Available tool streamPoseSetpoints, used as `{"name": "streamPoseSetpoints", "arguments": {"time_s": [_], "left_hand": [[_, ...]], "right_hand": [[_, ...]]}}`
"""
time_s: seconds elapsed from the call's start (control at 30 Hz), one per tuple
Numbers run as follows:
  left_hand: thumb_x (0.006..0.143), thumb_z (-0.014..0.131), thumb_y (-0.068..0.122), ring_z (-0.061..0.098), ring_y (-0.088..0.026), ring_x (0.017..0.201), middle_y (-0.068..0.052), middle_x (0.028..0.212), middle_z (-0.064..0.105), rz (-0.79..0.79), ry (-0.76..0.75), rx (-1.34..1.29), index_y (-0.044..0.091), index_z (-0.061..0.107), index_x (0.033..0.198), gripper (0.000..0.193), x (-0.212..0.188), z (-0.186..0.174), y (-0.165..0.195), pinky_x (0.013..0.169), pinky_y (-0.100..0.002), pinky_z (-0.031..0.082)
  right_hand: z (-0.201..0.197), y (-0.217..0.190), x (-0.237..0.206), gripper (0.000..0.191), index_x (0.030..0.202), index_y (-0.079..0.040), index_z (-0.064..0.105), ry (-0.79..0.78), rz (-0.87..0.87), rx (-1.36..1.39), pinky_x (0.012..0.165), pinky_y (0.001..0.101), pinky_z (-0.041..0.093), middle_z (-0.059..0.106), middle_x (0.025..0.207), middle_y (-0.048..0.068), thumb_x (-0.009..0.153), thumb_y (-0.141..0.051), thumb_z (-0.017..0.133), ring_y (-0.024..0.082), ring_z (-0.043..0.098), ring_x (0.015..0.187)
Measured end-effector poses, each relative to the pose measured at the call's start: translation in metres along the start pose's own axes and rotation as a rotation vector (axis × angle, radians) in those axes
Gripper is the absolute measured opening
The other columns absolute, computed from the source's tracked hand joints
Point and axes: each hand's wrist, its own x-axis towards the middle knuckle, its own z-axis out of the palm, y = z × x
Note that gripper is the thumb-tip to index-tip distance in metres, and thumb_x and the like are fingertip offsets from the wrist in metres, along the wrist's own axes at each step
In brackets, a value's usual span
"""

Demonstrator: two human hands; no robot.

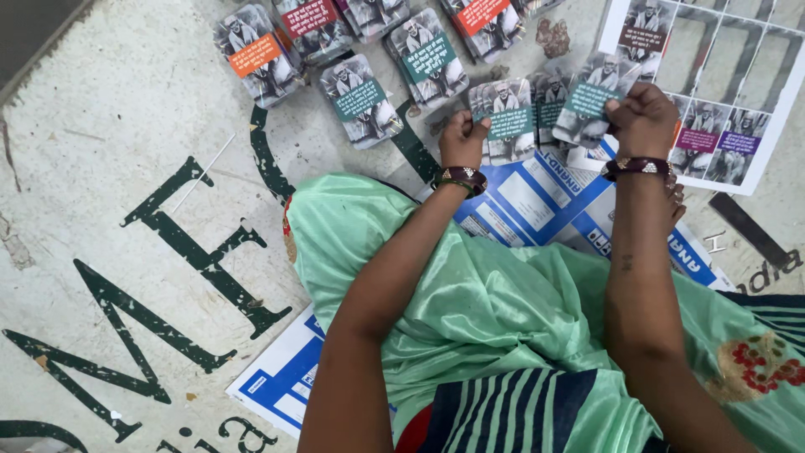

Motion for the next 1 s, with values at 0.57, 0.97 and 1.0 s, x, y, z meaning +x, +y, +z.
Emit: {"name": "streamPoseSetpoints", "arguments": {"time_s": [0.57,0.97,1.0], "left_hand": [[0.087,0.077,0.010,0.069,-0.014,0.075,-0.011,0.086,0.076,-0.035,0.080,0.131,-0.002,0.068,0.105,0.024,-0.002,-0.002,0.000,0.071,-0.030,0.055],[0.088,0.077,0.011,0.069,-0.012,0.076,-0.009,0.088,0.077,-0.037,0.049,0.104,-0.002,0.069,0.105,0.023,-0.001,-0.002,0.002,0.073,-0.028,0.055],[0.087,0.077,0.011,0.070,-0.012,0.077,-0.009,0.088,0.077,-0.036,0.047,0.099,-0.002,0.068,0.106,0.024,-0.001,-0.002,0.003,0.073,-0.028,0.055]], "right_hand": [[0.001,0.002,0.012,0.022,0.101,-0.002,0.070,0.081,-0.078,-0.018,0.065,0.0213,0.049,0.070,0.084,0.000,0.088,0.010,0.084,0.007,0.061,0.071],[-0.010,-0.005,0.013,0.035,0.090,-0.007,0.062,0.121,-0.164,0.006,0.065,0.0236,0.051,0.063,0.081,-0.002,0.085,0.011,0.092,0.007,0.058,0.070],[-0.011,-0.007,0.013,0.035,0.091,-0.007,0.063,0.120,-0.166,-0.005,0.065,0.0235,0.050,0.062,0.081,-0.002,0.086,0.010,0.092,0.007,0.057,0.071]]}}
